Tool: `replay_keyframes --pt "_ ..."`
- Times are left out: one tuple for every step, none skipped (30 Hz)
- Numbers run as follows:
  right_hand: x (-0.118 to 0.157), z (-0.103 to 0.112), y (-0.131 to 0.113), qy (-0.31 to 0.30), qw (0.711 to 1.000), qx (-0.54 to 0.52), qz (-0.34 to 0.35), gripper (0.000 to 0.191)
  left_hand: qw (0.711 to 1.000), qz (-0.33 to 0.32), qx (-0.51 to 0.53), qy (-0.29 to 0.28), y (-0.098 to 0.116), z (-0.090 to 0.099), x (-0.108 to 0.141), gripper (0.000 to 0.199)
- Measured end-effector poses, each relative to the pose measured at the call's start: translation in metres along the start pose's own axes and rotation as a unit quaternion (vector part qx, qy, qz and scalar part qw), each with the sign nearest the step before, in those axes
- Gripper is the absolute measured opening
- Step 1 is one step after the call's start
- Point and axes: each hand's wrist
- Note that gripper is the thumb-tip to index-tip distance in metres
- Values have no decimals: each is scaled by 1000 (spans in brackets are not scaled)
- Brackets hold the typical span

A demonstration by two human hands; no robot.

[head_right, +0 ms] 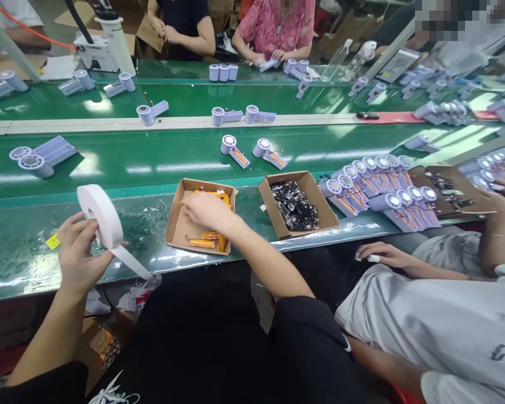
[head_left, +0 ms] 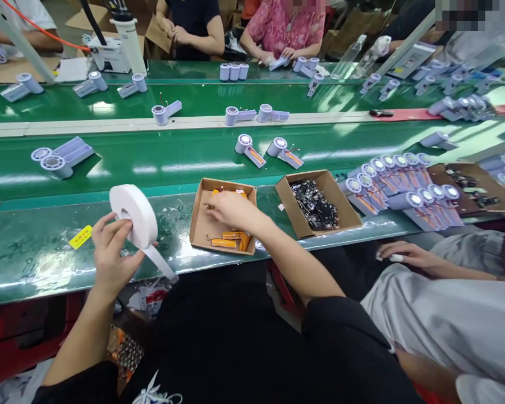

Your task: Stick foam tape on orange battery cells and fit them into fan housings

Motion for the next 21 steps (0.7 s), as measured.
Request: replay_keyframes --pt "-10 0 11 -9 998 57 0 27 1000 8 7 -7 3 -3 1 61" --pt "-19 -2 20 -18 995 97 4 28 1000 17 15 -15 6 -6 1 59" --pt "-26 -7 26 -30 992 125 10 30 999 25 23 -24 9 -9 2 57" --pt "-31 -12 31 -44 989 143 13 30 998 34 31 -34 11 -11 2 55" --pt "-35 -16 34 -57 986 155 12 30 997 42 38 -43 13 -13 3 54" --pt "-37 -20 36 -70 984 163 9 30 996 49 46 -53 14 -15 3 53" --pt "-38 -23 38 -83 982 167 7 32 995 57 54 -62 16 -16 4 53" --pt "-39 -23 39 -95 981 167 8 33 993 64 62 -73 16 -16 4 54" --pt "-39 -23 40 -105 981 164 11 35 992 71 70 -83 17 -16 5 54" --pt "-38 -21 41 -114 980 161 14 35 990 75 75 -92 18 -15 5 54" --pt "-38 -19 42 -120 980 157 15 34 989 76 77 -98 19 -14 5 53" --pt "-38 -17 43 -116 982 150 16 32 989 73 78 -101 20 -13 5 53" --pt "-38 -16 44 -101 986 133 18 28 990 66 76 -101 20 -12 5 53" --pt "-37 -14 45 -74 992 98 19 24 991 56 72 -99 21 -11 5 53" --pt "-35 -13 46 -37 998 37 17 21 992 46 68 -98 22 -10 4 54" --pt "-31 -13 46 11 998 -54 12 18 992 37 64 -99 23 -10 4 56" --pt "-26 -12 45 67 983 -169 3 18 993 29 61 -101 24 -10 3 58" --pt "-20 -11 42 125 948 -292 -9 23 993 20 58 -103 25 -10 3 60" --pt "-12 -11 38 180 896 -405 -22 32 993 12 55 -105 25 -10 2 62" --pt "-2 -10 33 227 837 -496 -33 43 993 2 53 -107 26 -11 2 64" --pt "8 -9 26 264 783 -561 -40 53 993 -6 51 -110 27 -13 1 67"
Point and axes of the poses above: each hand's wrist, its own x-axis away from the middle knuckle, its own z-axis out of the back of the hand, y = z × x, and after that the axes turned 5 degrees about y, right-handed
